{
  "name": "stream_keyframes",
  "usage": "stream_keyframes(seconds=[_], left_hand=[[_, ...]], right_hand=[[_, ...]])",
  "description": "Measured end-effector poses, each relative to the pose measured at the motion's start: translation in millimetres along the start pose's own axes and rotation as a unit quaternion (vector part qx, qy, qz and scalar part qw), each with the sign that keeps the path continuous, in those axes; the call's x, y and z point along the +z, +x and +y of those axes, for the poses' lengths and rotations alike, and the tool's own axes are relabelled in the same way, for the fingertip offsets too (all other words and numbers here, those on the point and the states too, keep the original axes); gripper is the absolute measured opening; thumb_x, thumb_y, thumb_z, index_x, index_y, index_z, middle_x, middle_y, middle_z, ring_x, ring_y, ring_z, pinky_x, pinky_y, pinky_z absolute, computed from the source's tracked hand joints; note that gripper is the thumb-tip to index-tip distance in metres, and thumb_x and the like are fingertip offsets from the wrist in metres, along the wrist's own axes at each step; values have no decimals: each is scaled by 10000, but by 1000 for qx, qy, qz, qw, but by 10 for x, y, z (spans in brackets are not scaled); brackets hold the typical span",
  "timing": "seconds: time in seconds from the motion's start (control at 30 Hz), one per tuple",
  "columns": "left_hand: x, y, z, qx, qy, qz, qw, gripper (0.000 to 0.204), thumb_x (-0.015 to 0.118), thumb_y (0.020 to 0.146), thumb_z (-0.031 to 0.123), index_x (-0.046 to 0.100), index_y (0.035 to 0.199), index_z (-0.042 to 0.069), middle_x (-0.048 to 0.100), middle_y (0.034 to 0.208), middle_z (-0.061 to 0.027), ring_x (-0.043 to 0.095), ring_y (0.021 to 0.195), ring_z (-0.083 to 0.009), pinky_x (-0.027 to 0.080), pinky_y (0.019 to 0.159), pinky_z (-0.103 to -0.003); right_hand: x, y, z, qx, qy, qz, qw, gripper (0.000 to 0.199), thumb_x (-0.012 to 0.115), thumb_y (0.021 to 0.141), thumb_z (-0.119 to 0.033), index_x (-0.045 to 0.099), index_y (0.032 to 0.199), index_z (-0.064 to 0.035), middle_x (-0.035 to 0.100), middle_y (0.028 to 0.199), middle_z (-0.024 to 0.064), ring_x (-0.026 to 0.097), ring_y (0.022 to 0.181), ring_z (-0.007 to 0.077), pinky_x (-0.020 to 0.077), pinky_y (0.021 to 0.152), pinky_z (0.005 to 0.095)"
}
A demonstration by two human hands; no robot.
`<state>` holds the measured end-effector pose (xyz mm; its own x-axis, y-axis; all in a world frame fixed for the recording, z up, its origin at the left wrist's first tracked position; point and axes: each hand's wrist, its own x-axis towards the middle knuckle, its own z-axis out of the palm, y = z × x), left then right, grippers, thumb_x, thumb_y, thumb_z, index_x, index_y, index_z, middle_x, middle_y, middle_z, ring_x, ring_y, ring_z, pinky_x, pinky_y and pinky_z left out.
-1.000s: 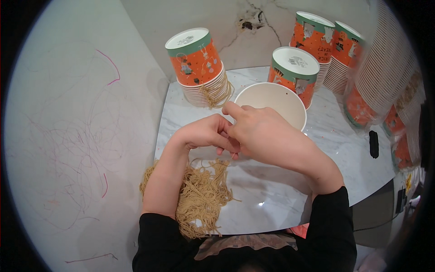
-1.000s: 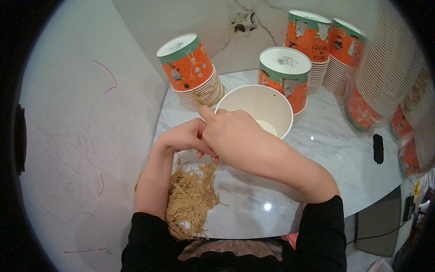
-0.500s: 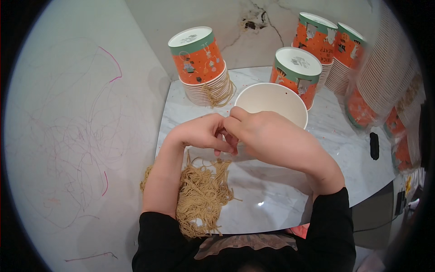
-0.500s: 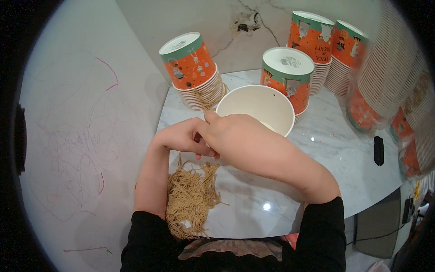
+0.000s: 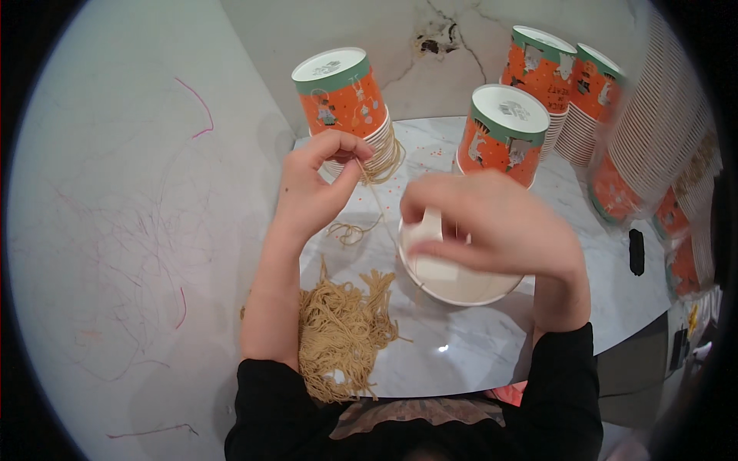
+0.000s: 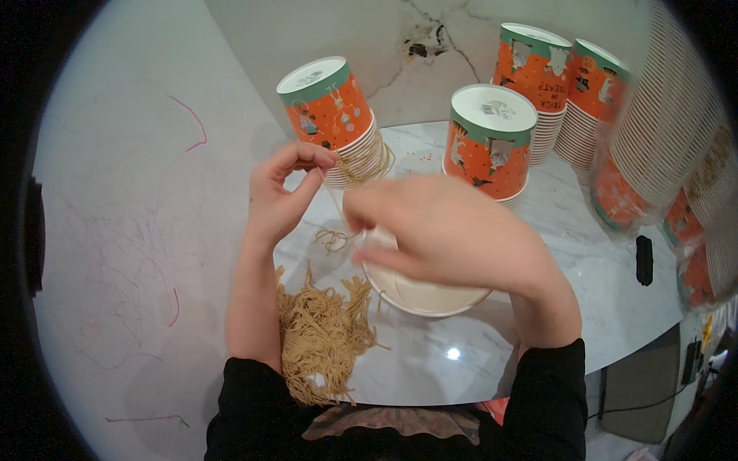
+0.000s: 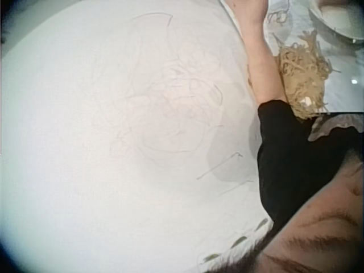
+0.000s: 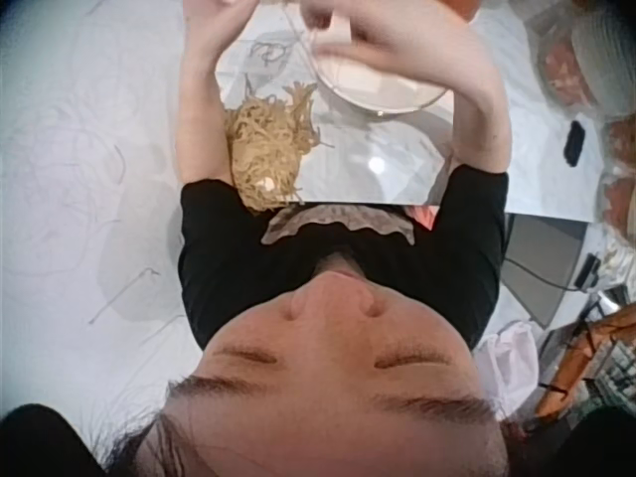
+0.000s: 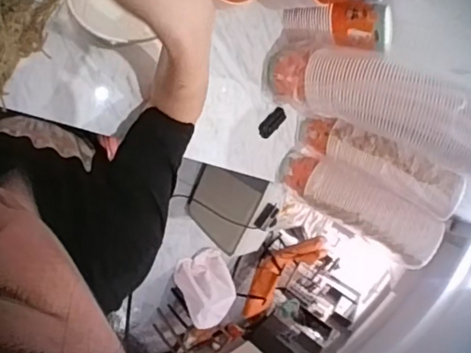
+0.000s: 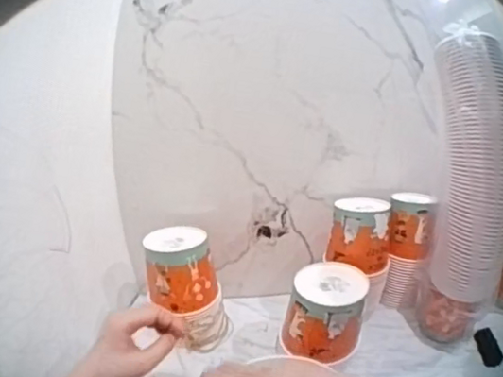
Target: Attaching and tying thin strings to the edges of decorative paper cups.
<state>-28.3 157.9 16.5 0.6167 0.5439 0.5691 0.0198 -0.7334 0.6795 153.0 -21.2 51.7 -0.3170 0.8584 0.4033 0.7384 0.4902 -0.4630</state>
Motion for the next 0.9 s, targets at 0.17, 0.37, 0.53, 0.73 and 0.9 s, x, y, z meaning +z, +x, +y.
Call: stream_keyframes(seconds=[0.17,0.37,0.53,0.73,0.9], left_hand=[[39,-51,145,173,-105,-22,979,291,483,705,-133,690,862,-2,756,1045,-117,704,974,-192,554,856,-327],[41,-95,263,254,-84,-54,962,269,510,671,-113,705,813,5,764,1005,-108,711,977,-242,566,831,-353],[82,-132,422,325,72,15,943,236,563,649,-111,702,771,35,753,913,-101,711,963,-285,554,810,-363],[147,-204,650,318,169,-15,933,209,614,636,-41,706,732,120,752,790,46,713,792,-130,444,965,-412],[114,-258,733,285,168,-38,943,212,592,657,-54,703,724,113,758,798,17,734,816,-148,465,965,-434]], right_hand=[[-59,167,209,166,156,114,967,501,510,1066,-406,704,921,33,711,822,90,667,764,155,535,740,300],[6,291,241,196,431,38,880,579,489,1073,-470,734,1034,53,733,982,99,685,895,178,548,878,307],[101,292,314,121,572,32,811,351,633,1022,-294,692,1165,21,701,1081,69,666,945,125,546,868,277],[116,314,338,124,666,15,736,331,595,1030,-300,687,1144,-3,702,1081,67,662,991,141,524,911,289],[22,276,269,97,696,83,707,283,594,1029,-270,681,1127,-20,702,1082,75,669,994,179,508,959,332]])
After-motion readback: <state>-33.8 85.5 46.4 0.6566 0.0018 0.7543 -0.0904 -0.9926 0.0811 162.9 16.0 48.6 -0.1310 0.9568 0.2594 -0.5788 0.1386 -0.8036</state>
